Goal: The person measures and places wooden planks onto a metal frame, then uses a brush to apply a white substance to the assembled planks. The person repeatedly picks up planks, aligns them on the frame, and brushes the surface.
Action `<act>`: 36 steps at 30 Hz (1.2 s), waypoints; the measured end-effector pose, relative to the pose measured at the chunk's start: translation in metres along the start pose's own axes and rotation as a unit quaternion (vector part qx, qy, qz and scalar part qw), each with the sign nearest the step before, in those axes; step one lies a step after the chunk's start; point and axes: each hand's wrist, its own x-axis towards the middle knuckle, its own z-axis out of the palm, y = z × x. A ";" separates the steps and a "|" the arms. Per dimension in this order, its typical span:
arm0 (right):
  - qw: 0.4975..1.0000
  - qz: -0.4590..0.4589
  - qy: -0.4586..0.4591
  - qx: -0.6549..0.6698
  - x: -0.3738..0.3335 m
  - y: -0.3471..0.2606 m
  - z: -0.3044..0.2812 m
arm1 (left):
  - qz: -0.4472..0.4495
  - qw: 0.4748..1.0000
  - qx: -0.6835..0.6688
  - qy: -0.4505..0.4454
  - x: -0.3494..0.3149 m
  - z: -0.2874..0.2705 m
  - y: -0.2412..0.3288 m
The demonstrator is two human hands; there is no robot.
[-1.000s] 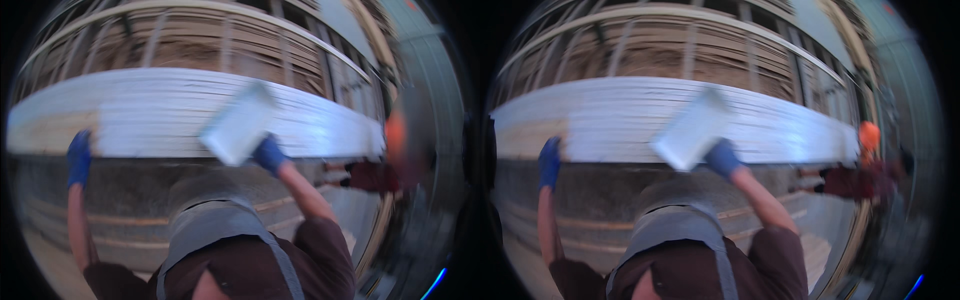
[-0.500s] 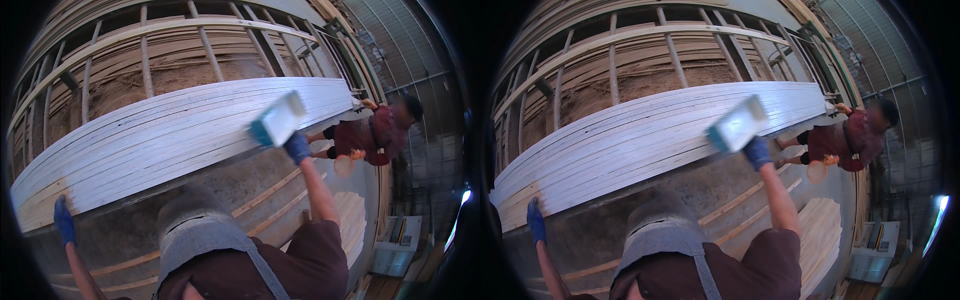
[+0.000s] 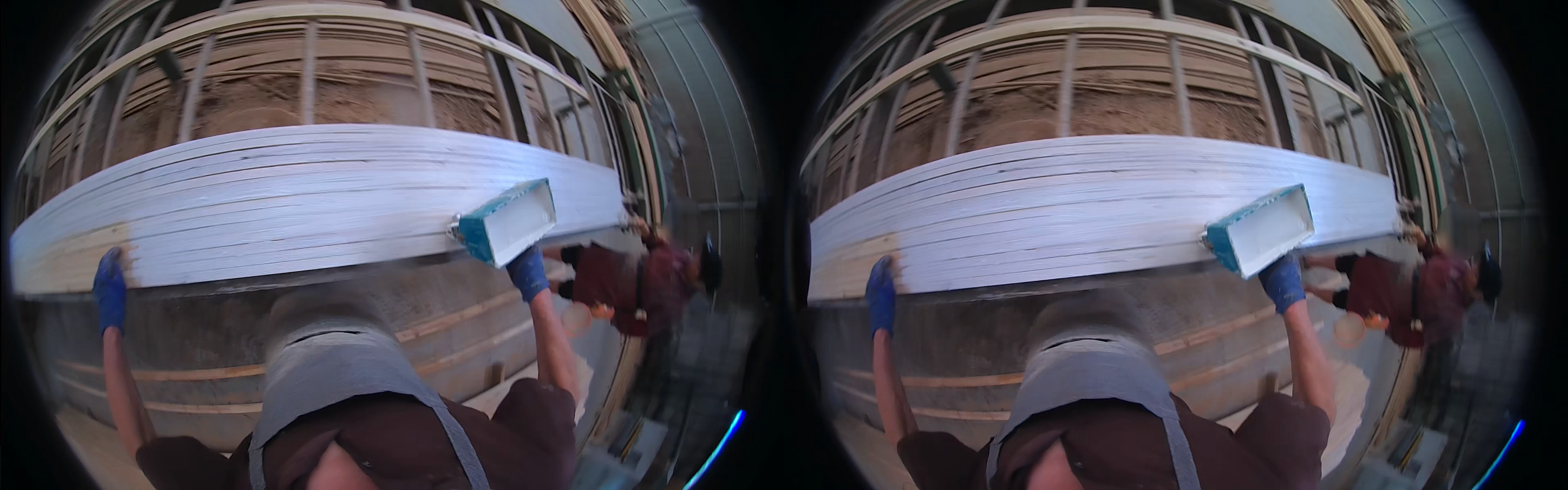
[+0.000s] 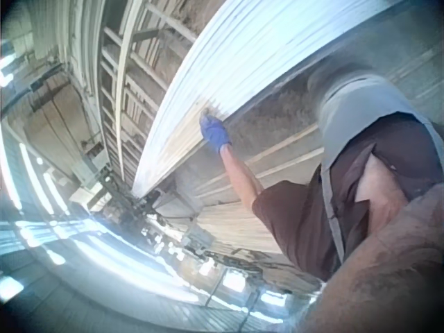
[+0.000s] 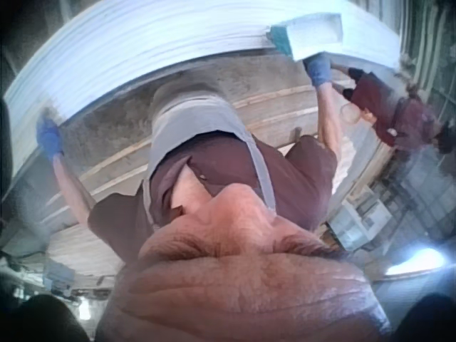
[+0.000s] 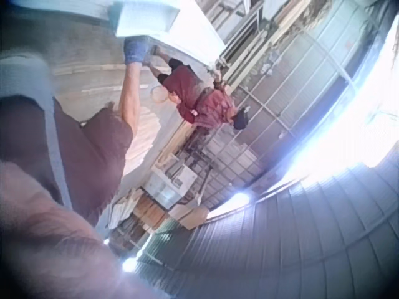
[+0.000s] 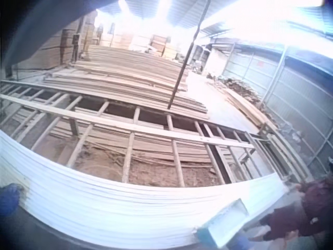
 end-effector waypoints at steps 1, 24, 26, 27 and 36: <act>1.000 0.000 -0.022 0.000 -0.001 -0.020 -0.007 | 0.005 1.000 -0.009 -0.010 0.011 -0.002 0.049; 0.883 -0.406 -0.100 0.213 0.223 -0.420 -0.101 | -0.023 0.975 -0.203 0.092 -0.031 -0.080 0.112; 0.884 -0.415 -0.119 0.176 0.247 -0.498 -0.098 | -0.045 0.931 -0.332 0.147 -0.044 -0.108 0.082; 0.887 -0.410 -0.101 0.185 0.256 -0.545 -0.097 | -0.068 0.916 -0.341 0.200 -0.061 -0.122 0.057; 0.831 -0.544 0.013 0.118 0.395 -0.983 -0.082 | -0.317 0.832 -0.418 0.179 -0.160 -0.115 -0.199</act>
